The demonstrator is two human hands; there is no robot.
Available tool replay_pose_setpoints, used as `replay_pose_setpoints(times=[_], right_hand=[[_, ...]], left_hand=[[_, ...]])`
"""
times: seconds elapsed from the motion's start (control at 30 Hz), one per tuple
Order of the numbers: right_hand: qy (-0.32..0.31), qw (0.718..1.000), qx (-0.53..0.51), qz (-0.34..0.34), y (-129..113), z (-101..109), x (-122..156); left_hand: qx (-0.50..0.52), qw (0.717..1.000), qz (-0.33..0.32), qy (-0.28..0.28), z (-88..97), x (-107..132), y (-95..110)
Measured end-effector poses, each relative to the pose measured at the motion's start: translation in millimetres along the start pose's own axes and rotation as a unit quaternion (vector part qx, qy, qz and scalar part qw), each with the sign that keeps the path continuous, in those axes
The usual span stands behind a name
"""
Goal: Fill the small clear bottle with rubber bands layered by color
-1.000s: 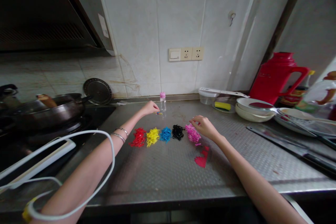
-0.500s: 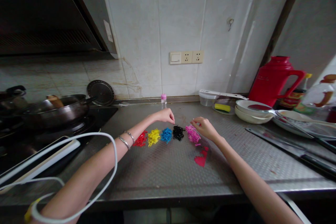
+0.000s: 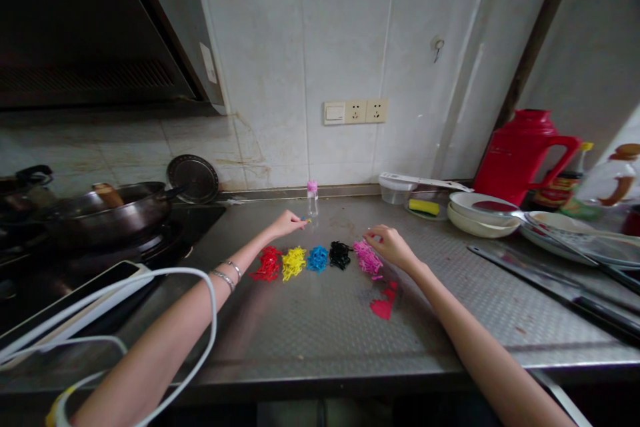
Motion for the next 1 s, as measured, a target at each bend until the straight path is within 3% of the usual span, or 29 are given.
replay_pose_setpoints(times=[0.13, 0.3, 0.4, 0.63, 0.87, 1.0], right_hand=[[-0.009, 1.0, -0.008, -0.009, 0, -1, 0], [-0.02, 0.999, -0.026, -0.019, 2, -6, 0], [-0.011, 0.999, -0.05, -0.018, 3, -8, -1], [-0.025, 0.998, -0.061, 0.003, -9, -12, -12], [-0.055, 0.998, -0.002, -0.015, -18, -7, -61], [-0.089, 0.995, 0.034, -0.029, -31, -31, -90]], left_hand=[[0.017, 0.992, 0.075, 0.095, 27.1, 23, -58], [0.087, 0.968, 0.122, 0.203, 39.0, 51, -89], [0.139, 0.951, 0.146, 0.236, 39.8, 59, -96], [0.2, 0.94, 0.144, 0.235, 38.2, 60, -101], [0.223, 0.939, 0.135, 0.224, 34.7, 58, -104], [0.202, 0.943, 0.143, 0.223, 35.0, 57, -106]])
Point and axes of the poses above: each hand's wrist, its own x-axis away from the middle knuckle, its own z-axis out of the back of the hand, y = z × x, the point moved 9 cm from there along -x, towards the middle knuckle, and after that the axes turned 7 degrees about -y, right-handed, at the moved point
